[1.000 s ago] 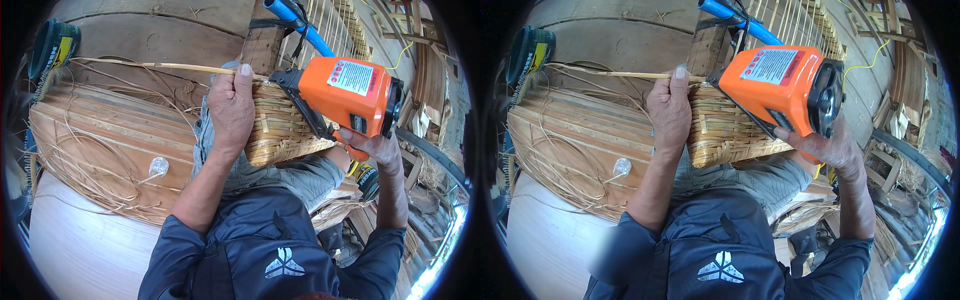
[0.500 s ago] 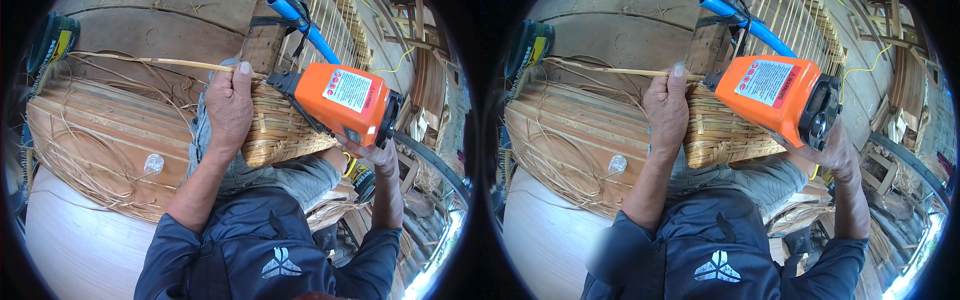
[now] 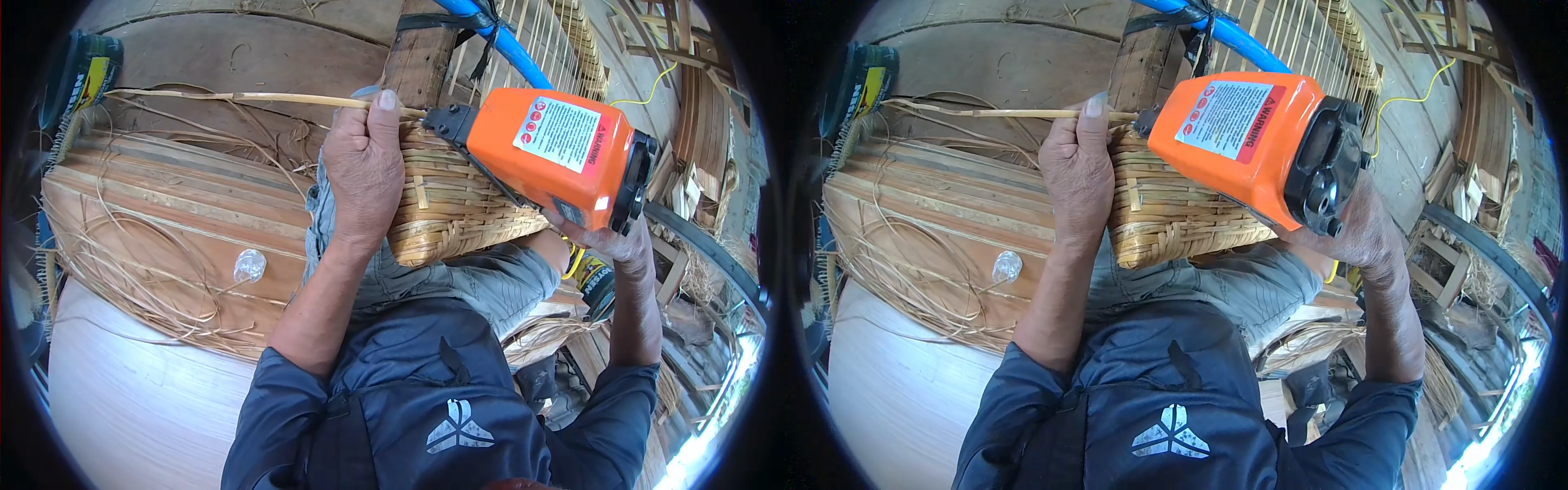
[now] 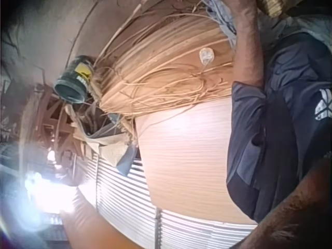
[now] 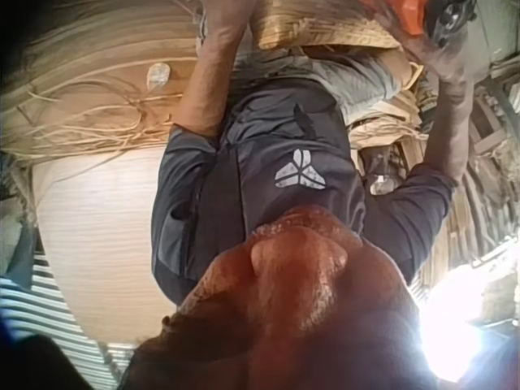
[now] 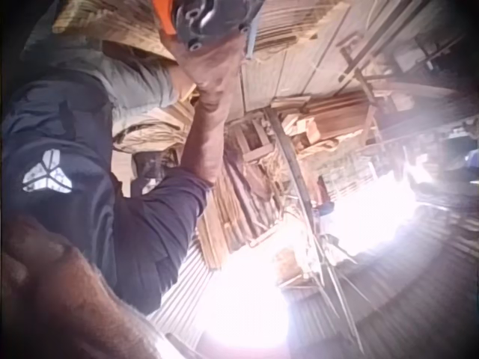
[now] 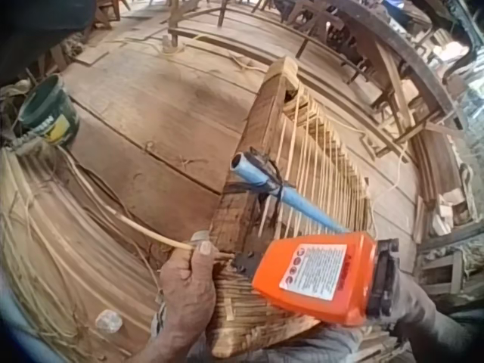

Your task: Weaving bamboo strips into a frame and securing them with glue and a pneumatic staple gun.

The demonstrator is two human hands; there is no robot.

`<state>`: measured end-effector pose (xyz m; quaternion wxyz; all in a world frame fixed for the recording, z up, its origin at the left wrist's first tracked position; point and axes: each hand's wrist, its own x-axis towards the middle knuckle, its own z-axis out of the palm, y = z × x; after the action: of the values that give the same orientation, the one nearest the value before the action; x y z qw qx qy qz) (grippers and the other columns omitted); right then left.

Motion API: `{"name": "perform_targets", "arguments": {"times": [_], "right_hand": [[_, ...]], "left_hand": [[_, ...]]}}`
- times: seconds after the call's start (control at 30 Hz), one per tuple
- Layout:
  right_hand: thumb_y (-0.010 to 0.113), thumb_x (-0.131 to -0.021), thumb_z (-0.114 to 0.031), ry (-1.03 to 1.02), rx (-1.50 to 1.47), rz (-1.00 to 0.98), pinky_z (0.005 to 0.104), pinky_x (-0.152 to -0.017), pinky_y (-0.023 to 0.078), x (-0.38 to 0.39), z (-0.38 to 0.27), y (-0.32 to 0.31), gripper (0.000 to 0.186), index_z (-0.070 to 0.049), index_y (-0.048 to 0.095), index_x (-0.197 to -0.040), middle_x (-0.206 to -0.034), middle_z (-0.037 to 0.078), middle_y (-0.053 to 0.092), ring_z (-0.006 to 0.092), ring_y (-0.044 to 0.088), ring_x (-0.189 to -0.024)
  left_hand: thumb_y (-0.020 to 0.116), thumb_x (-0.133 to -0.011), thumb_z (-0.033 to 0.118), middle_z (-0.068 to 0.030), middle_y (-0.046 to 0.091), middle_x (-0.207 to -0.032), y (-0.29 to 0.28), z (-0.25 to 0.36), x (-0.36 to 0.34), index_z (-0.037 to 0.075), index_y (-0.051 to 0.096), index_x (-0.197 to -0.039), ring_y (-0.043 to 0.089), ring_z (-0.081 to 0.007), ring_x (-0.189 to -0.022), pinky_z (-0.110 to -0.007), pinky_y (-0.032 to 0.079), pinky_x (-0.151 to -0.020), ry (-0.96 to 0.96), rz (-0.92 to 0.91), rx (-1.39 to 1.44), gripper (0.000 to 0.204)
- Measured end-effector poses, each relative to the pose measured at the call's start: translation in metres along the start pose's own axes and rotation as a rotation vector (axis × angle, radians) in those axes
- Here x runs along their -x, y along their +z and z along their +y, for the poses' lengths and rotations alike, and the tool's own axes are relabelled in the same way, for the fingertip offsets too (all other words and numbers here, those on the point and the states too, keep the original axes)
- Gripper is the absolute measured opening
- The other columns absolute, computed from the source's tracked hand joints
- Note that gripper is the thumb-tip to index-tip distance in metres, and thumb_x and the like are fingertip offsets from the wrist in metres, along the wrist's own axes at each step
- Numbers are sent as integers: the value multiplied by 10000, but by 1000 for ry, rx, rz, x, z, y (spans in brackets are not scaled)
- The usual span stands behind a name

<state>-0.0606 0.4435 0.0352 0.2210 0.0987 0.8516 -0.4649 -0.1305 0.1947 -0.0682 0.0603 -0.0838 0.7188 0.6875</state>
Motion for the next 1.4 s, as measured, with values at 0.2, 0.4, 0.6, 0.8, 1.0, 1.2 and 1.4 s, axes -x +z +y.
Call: {"name": "perform_targets", "arguments": {"times": [0.2,0.4,0.6,0.8,1.0,1.2,1.4], "right_hand": [[828,-596,-241,1,-116,8,347,-880,461,-2,-2,2,633,-42,561,-1134,-1052,85,628,195,605,-974],[801,-576,-141,-155,252,49,317,-821,475,-6,-8,7,652,-1,524,-1150,-986,75,627,141,581,-870],[786,-702,-127,140,-38,383,320,-783,494,98,-6,-18,493,-28,562,-1130,-1032,86,623,197,621,-884],[776,-611,-87,567,244,504,358,-797,475,235,28,-12,514,-40,584,-1086,-1009,71,630,199,603,-898],[638,-713,-173,1033,-41,554,346,-793,450,329,133,63,541,-9,489,-1208,-978,160,611,254,591,-877],[631,-747,-260,1366,-47,704,371,-880,439,420,248,208,662,5,407,-1311,-1106,185,616,313,591,-1014],[577,-825,-231,1545,-170,876,440,-966,386,360,227,250,687,-42,232,-1389,-1358,250,393,418,430,-1202]], "left_hand": [[497,-965,216,9,598,-778,1,-1,-1,-21,620,-958,482,-30,-696,-197,421,-625,-1,-5,82,267],[496,-948,223,-22,551,-654,-3,11,-4,-25,591,-813,441,-80,-620,-260,409,-569,6,15,-140,298],[499,-953,244,-21,516,-655,5,5,3,-35,583,-810,445,-85,-657,-261,409,-600,-40,74,16,325],[347,-981,427,-46,519,-773,2,-13,-9,-28,556,-970,488,-127,-742,-272,430,-700,158,53,-102,501],[573,-882,335,-96,566,-943,3,1,-16,-55,466,-1141,510,-137,-824,-268,430,-725,-206,-250,103,481],[577,-875,254,-126,567,-1056,0,-6,-6,-53,421,-1259,543,-167,-908,-279,440,-811,-218,-275,-12,516],[430,-941,230,-142,577,-1084,-17,15,47,-32,457,-1236,570,-204,-976,-304,458,-842,-137,-250,-63,395]]}}
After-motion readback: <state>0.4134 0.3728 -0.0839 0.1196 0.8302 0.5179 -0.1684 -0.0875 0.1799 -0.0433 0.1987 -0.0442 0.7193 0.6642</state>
